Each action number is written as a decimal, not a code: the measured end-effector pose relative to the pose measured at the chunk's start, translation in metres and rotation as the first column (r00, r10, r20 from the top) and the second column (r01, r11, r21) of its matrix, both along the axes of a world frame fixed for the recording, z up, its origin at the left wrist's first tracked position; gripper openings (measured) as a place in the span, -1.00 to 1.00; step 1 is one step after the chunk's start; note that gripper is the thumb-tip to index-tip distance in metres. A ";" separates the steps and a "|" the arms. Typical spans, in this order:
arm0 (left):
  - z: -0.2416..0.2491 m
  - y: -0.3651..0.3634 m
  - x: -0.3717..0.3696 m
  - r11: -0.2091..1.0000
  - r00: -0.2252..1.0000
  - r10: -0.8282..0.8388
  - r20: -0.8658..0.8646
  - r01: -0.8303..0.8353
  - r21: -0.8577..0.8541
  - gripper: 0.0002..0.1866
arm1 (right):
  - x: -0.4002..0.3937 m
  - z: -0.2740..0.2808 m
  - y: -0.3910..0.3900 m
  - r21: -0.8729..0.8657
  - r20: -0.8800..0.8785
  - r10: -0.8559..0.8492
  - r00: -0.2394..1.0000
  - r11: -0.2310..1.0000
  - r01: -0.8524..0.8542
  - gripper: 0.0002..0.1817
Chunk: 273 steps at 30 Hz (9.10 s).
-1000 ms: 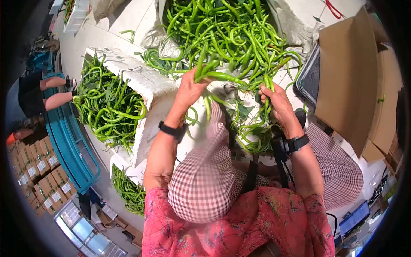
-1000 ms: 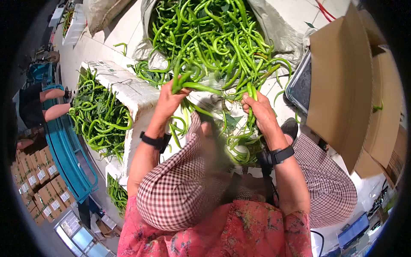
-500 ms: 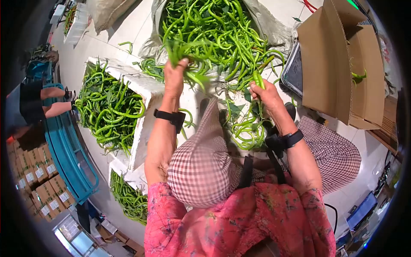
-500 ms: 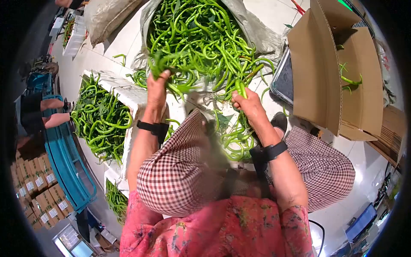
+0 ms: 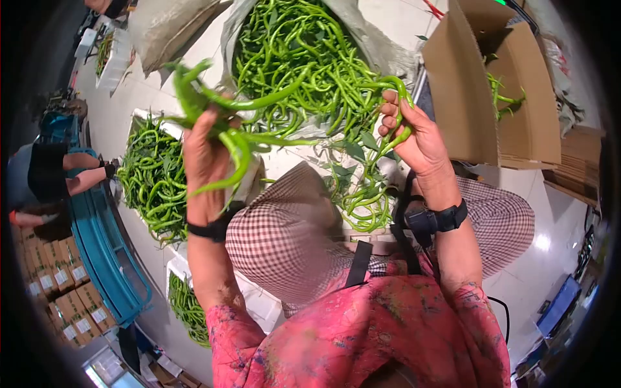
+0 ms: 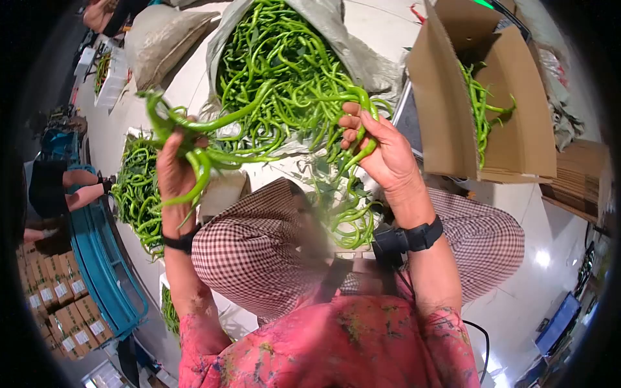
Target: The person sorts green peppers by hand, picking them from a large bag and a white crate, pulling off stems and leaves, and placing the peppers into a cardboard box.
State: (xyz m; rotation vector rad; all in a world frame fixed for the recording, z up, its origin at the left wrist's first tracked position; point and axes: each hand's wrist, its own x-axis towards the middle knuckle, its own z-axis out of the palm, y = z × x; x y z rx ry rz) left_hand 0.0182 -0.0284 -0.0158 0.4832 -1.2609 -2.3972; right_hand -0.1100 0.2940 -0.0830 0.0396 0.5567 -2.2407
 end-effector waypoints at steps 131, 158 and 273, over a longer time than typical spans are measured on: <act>-0.056 0.211 0.029 0.859 0.887 -0.122 0.445 0.319 -0.400 -0.74 | 0.077 0.018 0.047 0.658 -0.062 0.472 0.880 0.682 -0.319 -0.67; -0.074 0.183 0.017 0.969 0.899 0.199 0.390 -0.120 -0.217 -0.79 | 0.055 0.054 0.075 -0.213 0.165 0.006 0.986 0.977 0.029 -0.66; -0.042 0.217 0.025 0.862 0.963 -0.265 0.038 0.219 0.457 -0.45 | 0.087 0.026 0.036 0.823 -0.375 0.567 0.733 0.568 -0.018 -0.46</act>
